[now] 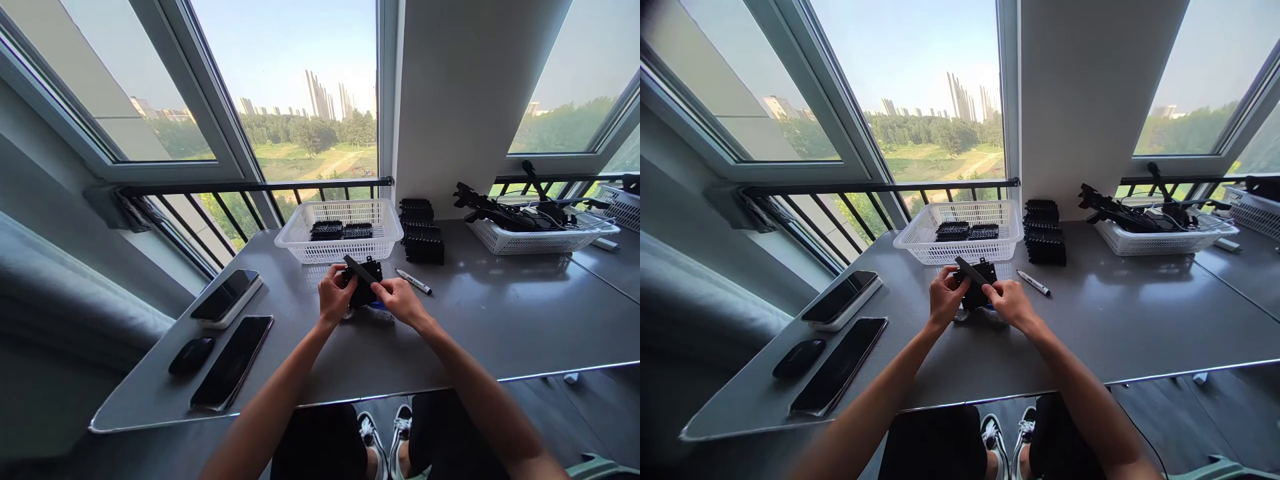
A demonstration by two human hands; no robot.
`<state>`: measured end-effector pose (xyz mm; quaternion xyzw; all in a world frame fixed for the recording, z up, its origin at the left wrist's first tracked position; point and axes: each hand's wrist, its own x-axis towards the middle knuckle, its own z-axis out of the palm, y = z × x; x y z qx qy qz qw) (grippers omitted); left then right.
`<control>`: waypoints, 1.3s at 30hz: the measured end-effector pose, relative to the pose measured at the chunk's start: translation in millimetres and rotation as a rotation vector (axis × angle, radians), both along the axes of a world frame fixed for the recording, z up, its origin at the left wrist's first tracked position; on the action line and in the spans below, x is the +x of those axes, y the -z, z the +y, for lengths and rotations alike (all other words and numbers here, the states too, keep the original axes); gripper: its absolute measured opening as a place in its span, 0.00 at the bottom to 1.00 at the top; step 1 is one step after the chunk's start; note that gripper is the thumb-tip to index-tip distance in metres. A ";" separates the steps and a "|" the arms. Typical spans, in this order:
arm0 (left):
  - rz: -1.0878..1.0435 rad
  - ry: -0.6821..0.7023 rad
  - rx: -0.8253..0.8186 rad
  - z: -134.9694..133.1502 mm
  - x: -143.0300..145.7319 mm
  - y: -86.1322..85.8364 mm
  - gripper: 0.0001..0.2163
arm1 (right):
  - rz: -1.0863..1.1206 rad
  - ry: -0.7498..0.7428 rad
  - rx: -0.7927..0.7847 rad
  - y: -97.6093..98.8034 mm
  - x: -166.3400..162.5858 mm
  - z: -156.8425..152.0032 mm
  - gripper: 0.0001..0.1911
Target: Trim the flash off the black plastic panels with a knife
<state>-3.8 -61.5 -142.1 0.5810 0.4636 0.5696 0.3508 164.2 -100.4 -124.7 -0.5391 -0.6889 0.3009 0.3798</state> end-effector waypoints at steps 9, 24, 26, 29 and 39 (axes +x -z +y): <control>-0.011 -0.040 0.014 -1.2 -0.2 -3.4 0.12 | 0.017 0.047 0.020 0.7 7.9 3.4 0.24; -0.163 -0.029 -0.027 5.5 -3.7 -1.5 0.17 | 0.240 0.207 0.018 5.5 17.4 10.1 0.27; -0.265 0.002 -0.026 10.1 -3.8 1.3 0.19 | 0.323 0.234 -0.038 7.8 18.2 12.9 0.28; -0.388 0.056 -0.030 14.5 -2.3 4.2 0.22 | 0.441 0.184 -0.209 10.2 16.8 15.4 0.29; -0.514 0.250 -0.017 7.1 4.1 -3.0 0.25 | 0.829 -0.076 -0.543 4.7 12.9 9.4 0.28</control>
